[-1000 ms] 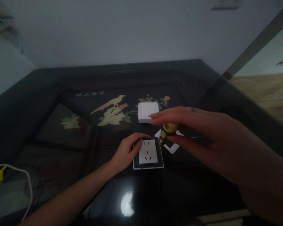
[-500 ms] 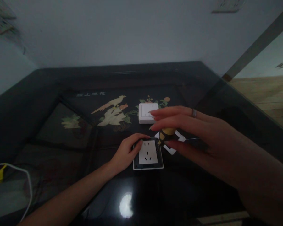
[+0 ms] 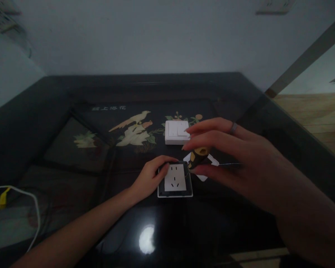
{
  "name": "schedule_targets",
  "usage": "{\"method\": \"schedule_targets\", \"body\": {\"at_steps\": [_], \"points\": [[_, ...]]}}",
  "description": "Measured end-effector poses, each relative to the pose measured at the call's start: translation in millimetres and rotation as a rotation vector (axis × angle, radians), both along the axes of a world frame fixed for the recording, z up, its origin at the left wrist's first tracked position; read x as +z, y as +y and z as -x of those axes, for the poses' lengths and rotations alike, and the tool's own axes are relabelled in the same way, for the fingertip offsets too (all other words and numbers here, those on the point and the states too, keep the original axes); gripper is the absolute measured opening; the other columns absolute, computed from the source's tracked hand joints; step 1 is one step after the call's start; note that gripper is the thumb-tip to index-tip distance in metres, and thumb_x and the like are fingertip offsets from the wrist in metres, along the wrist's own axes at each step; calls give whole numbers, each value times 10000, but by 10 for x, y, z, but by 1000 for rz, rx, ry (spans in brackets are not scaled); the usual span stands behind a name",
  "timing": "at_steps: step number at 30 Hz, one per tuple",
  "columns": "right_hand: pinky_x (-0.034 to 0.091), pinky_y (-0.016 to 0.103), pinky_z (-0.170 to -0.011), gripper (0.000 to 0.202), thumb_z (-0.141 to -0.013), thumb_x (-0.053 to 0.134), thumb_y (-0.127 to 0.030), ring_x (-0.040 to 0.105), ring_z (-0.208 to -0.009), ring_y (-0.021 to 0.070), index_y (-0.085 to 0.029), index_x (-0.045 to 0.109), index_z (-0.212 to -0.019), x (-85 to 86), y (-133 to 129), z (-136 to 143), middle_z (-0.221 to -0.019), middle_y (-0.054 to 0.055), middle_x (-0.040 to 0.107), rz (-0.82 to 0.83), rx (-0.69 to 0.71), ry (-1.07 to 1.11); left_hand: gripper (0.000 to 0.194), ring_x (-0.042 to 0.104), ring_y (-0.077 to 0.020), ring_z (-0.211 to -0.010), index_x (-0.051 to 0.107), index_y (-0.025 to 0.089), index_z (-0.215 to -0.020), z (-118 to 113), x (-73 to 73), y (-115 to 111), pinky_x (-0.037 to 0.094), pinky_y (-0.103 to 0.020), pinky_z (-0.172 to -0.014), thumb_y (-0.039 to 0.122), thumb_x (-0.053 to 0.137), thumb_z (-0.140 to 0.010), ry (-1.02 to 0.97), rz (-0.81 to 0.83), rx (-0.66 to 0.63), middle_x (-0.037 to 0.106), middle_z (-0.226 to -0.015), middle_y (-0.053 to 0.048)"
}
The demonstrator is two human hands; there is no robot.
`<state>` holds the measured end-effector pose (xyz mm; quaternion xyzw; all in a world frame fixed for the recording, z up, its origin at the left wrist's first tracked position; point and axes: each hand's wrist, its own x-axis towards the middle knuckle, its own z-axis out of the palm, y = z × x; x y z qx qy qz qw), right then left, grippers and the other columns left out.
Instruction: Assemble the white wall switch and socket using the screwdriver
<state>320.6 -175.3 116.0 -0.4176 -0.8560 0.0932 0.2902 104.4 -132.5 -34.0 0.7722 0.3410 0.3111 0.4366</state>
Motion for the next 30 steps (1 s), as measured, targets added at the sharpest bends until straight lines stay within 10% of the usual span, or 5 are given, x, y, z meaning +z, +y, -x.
{"method": "schedule_targets", "body": {"at_steps": [4, 10, 30], "points": [[557, 302, -717, 132, -892, 642, -220, 648, -809, 177, -165, 701, -997, -51, 27, 94, -930, 65, 648, -150, -105, -29, 262, 662, -203, -1033, 651, 190, -1122, -18, -12, 10, 509, -369, -918, 183, 445, -959, -6, -4, 2, 719, -1103, -64], [538, 273, -930, 387, -892, 571, -82, 673, -997, 157, -112, 580, -1278, 21, 6, -8, -1096, 64, 707, -5, 9, -11, 269, 663, -204, -1017, 652, 182, -1126, -23, 27, 12, 516, -357, -890, 207, 430, -977, 14, 9, 1, 720, -1089, -71], [561, 308, -822, 118, -888, 657, -287, 667, -945, 188, -198, 705, -949, -4, -12, 69, -1008, 55, 674, -73, -58, 46, 259, 662, -206, -1025, 650, 190, -1131, -21, 4, 9, 520, -364, -904, 209, 451, -965, -15, 6, 3, 720, -1100, -67]]}}
